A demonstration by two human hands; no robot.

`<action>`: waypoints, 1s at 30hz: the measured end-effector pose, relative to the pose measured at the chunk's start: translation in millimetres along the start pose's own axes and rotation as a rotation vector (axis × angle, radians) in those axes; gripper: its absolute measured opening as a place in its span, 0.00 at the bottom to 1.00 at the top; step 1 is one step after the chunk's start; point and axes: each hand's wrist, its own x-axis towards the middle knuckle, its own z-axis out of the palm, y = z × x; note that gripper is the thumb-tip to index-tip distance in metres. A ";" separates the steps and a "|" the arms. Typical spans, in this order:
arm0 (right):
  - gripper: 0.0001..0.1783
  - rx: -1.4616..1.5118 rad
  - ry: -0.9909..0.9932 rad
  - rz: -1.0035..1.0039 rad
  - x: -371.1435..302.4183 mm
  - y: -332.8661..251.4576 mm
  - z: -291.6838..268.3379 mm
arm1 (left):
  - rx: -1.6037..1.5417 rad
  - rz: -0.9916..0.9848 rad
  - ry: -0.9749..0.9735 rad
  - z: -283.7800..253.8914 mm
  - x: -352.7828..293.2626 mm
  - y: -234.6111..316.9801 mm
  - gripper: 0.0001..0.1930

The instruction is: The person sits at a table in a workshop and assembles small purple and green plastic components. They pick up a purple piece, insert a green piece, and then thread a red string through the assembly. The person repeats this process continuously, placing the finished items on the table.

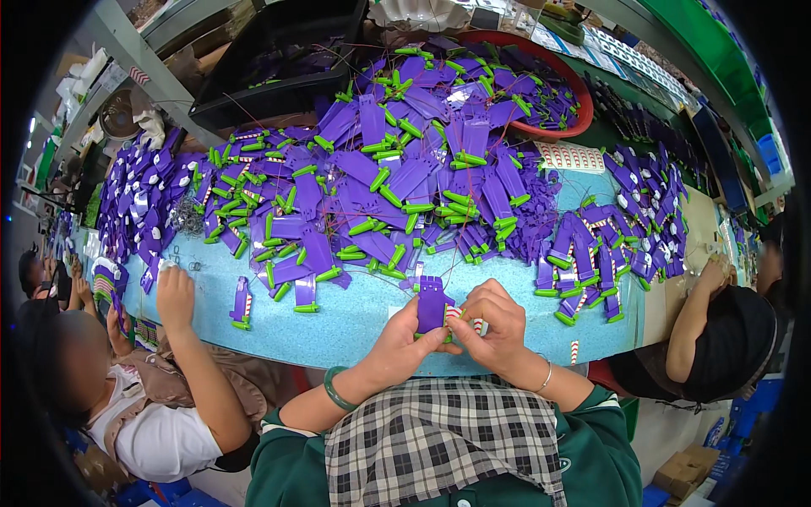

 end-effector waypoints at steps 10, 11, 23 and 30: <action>0.31 0.165 -0.269 0.275 6.1 0.6 -3.0 | -0.353 -0.069 -0.106 4.2 1.1 -3.1 0.17; 0.31 0.198 -0.323 0.295 8.4 -1.3 -1.3 | -0.444 -0.117 -0.185 -2.5 5.5 -13.8 0.18; 0.24 0.935 -0.260 0.655 14.1 -2.0 -15.2 | 0.057 0.160 -0.009 8.5 6.0 -0.7 0.14; 0.13 0.916 -0.294 0.761 17.6 4.8 -22.5 | 1.422 1.137 0.110 -9.7 10.9 37.4 0.11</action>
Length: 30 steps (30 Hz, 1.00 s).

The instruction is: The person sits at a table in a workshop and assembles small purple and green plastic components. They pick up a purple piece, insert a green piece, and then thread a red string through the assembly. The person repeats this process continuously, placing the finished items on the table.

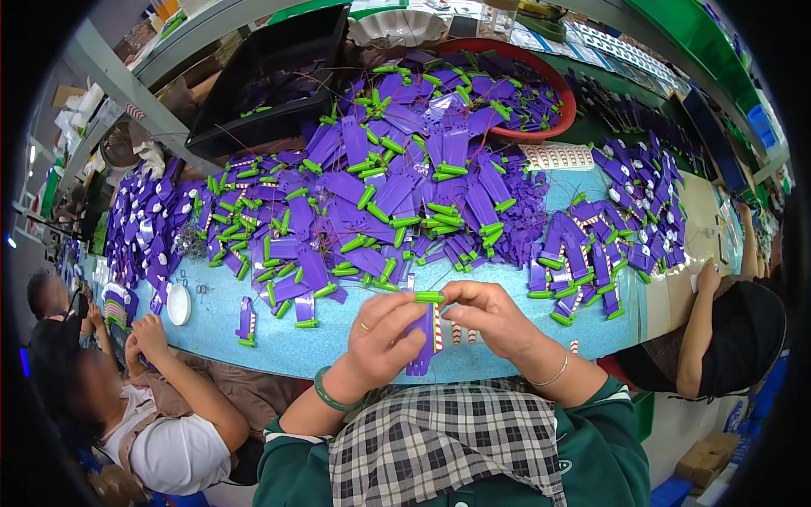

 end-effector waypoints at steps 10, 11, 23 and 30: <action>0.05 0.058 0.003 0.071 -0.9 -1.0 4.8 | 0.021 0.150 0.015 11.8 -13.3 3.2 0.12; 0.05 0.046 0.006 0.079 -1.7 -2.2 5.9 | 0.013 0.159 0.010 11.6 -12.3 4.4 0.12; 0.16 0.102 -0.075 0.259 -2.4 7.2 17.9 | 0.027 0.267 0.017 7.4 -13.8 8.3 0.10; 0.20 0.015 -0.314 0.391 -41.4 9.4 -7.2 | 0.007 0.187 -0.033 15.9 -22.7 7.3 0.09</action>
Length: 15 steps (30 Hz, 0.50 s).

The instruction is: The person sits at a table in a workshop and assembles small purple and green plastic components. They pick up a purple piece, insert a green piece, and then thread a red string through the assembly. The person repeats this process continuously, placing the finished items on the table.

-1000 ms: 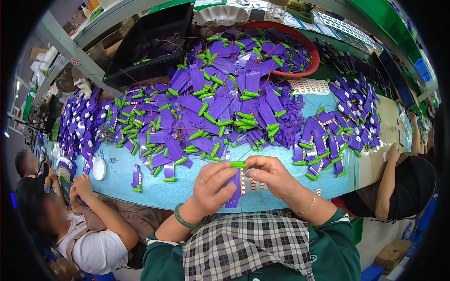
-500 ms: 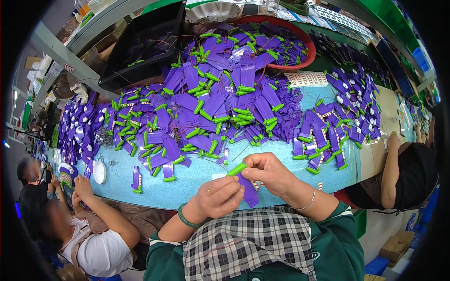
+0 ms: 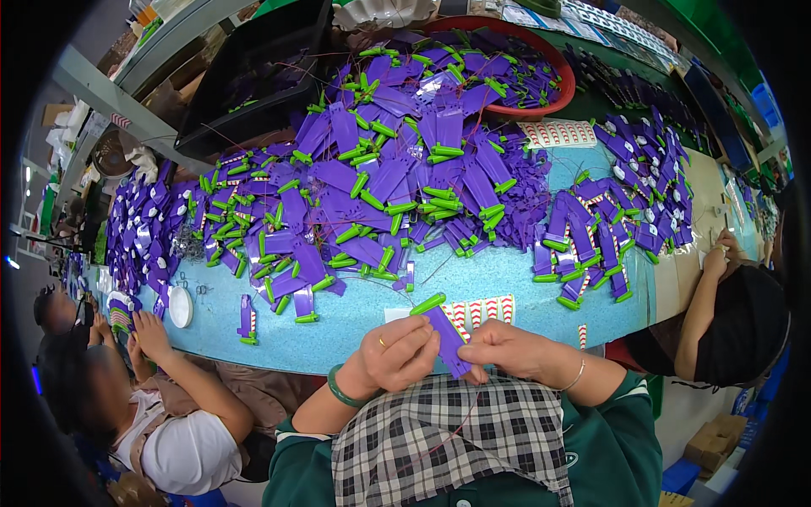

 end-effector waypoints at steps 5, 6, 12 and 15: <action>0.07 -0.755 0.555 -0.592 -5.0 -5.3 -4.3 | -0.291 -0.367 0.108 21.0 -6.4 6.0 0.08; 0.08 -0.801 0.555 -0.634 -1.1 -3.3 -4.9 | -0.366 -0.466 0.140 26.8 -3.4 7.3 0.07; 0.10 -0.158 0.675 -0.551 9.8 21.4 -20.2 | -0.108 -0.786 -0.276 32.1 11.7 -15.7 0.12; 0.13 -0.051 0.544 -0.530 7.7 13.6 -25.0 | 0.262 -0.907 -0.511 29.8 7.7 -32.8 0.13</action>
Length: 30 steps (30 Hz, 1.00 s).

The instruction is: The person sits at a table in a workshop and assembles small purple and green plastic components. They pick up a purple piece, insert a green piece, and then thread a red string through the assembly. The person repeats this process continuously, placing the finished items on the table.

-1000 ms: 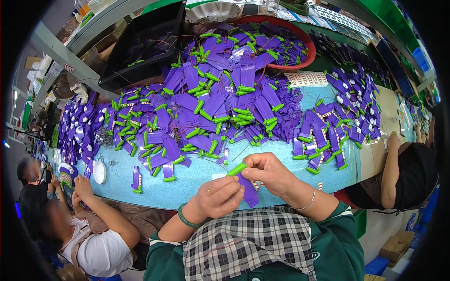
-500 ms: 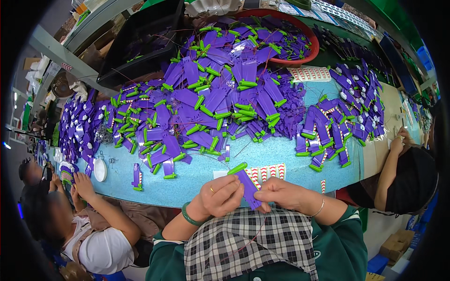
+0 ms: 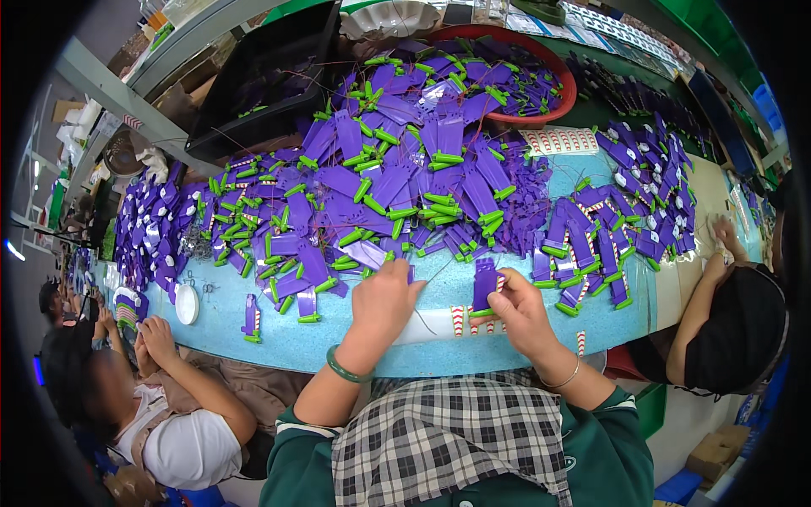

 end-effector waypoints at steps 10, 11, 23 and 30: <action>0.16 -0.132 -0.348 -0.188 17.8 -17.0 15.3 | -0.843 0.103 -0.214 -39.0 -19.6 17.4 0.07; 0.16 -0.075 -0.355 -0.157 19.2 -13.7 14.3 | -1.031 0.003 -0.266 -37.4 -22.5 17.6 0.07; 0.10 0.892 0.000 0.243 23.1 24.2 22.3 | -0.924 0.074 0.089 -7.5 -15.1 12.3 0.12; 0.11 0.821 -0.064 0.256 17.8 21.8 28.8 | -1.504 0.064 0.007 1.5 -16.0 13.8 0.12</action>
